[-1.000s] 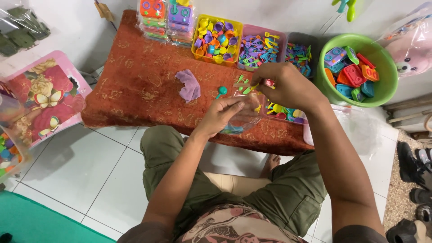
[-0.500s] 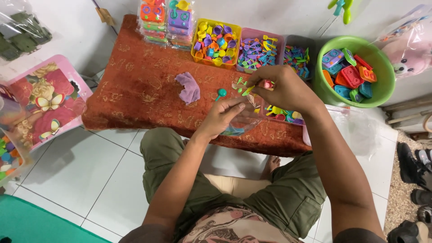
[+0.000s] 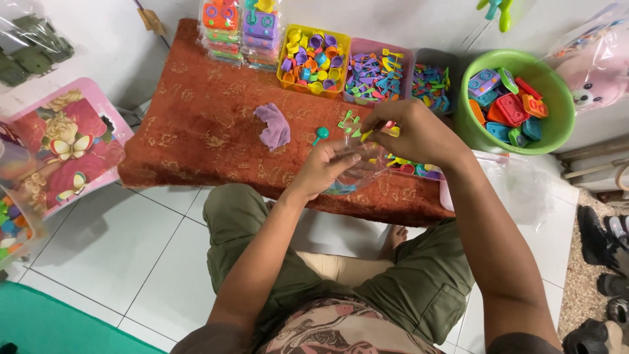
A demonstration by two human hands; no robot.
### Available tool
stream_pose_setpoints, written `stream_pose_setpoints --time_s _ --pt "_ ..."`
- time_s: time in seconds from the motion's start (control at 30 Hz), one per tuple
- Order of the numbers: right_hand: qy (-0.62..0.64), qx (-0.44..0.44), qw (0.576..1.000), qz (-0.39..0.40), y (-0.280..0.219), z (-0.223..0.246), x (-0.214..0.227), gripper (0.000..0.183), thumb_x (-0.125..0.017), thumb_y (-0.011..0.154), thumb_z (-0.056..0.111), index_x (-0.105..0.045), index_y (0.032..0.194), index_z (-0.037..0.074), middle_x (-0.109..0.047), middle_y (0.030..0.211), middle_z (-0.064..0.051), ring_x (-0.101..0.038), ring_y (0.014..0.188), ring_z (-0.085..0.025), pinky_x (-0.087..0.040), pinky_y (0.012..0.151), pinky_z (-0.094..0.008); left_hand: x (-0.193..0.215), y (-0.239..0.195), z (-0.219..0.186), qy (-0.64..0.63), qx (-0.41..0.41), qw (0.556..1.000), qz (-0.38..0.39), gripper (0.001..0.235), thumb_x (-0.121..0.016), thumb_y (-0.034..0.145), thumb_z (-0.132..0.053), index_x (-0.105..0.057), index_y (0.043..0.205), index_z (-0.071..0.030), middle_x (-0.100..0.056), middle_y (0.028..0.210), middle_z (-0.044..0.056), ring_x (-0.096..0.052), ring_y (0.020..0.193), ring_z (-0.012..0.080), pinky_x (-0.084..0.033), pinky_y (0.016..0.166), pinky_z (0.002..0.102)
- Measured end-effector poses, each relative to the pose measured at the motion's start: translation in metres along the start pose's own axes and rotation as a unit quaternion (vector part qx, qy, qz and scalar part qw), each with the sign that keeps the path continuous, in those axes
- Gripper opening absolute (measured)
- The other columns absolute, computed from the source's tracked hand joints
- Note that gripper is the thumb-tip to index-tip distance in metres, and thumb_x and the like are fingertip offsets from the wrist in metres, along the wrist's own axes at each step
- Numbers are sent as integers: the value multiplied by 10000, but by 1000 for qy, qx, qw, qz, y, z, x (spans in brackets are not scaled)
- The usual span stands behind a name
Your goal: The person sits on the floor and packs colorful plastic toy kitchen utensils, including spoons, forks, and a toy radio, into clear plastic bags. They arrange the items inside the bags and place the filled packages onto a stack on the table.
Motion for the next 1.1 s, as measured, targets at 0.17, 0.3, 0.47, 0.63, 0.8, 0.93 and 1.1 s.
stream_pose_setpoints --time_s 0.17,0.3,0.47,0.63,0.8,0.93,1.1 --pt "-6 15 1000 -14 -2 0 2 187 -717 873 -114 -755 1038 -34 -735 929 -228 -738 924 -433 -574 849 -507 2 0 5 10 7 1000 2 307 -703 966 -26 -686 1269 23 -749 1142 179 -685 1059 150 -575 951 341" --pt "13 37 999 13 -5 4 -2 199 -725 836 -123 -750 1013 -35 -735 946 -226 -736 922 -422 -583 839 -513 3 3 12 7 6 1000 10 258 -682 991 -43 -700 1242 13 -757 1126 166 -686 1036 141 -559 960 324" --pt "15 42 999 24 -12 2 -3 167 -729 848 -86 -772 981 8 -744 957 -182 -742 904 -379 -576 793 -478 -5 2 3 -7 14 1000 16 243 -676 991 -46 -698 1223 21 -760 1100 161 -693 1023 137 -578 937 336" --pt "-1 95 995 -35 -22 15 5 183 -730 857 -128 -776 1005 -31 -730 1160 -248 -710 1005 -434 -578 790 -485 -22 -6 -14 -47 12 999 -3 287 -660 1016 -66 -677 1287 28 -741 1170 173 -687 1089 179 -575 964 384" --pt "216 -17 945 -245 -52 -60 -12 784 -794 894 -29 -349 1538 -78 -502 1424 -271 -562 1245 -357 -530 1022 -441 12 18 30 -17 -34 999 -14 314 -662 1024 -95 -673 1327 -14 -718 1254 133 -633 1191 156 -537 1026 367" --pt "279 -47 915 -289 -52 -54 -49 490 -820 909 54 -609 1330 -78 -664 1255 -196 -647 1194 -291 -554 1000 -408 -4 16 2 10 -53 998 -25 287 -642 1038 -101 -686 1316 -44 -698 1285 107 -585 1209 126 -495 1081 368" --pt "224 -30 900 -372 -50 -17 -40 272 -769 981 41 -726 1243 -16 -760 1136 -169 -690 1069 -176 -592 843 -297 -11 17 -15 40 -140 987 61 357 -620 1077 -114 -618 1433 -84 -414 1613 132 -418 1469 283 -347 1233 494"
Point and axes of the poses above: each hand's wrist, its own y-axis towards the middle knuckle, its own x-axis out of the back of the hand, z = x × y, the point moved 6 cm from there along y, towards the middle knuckle
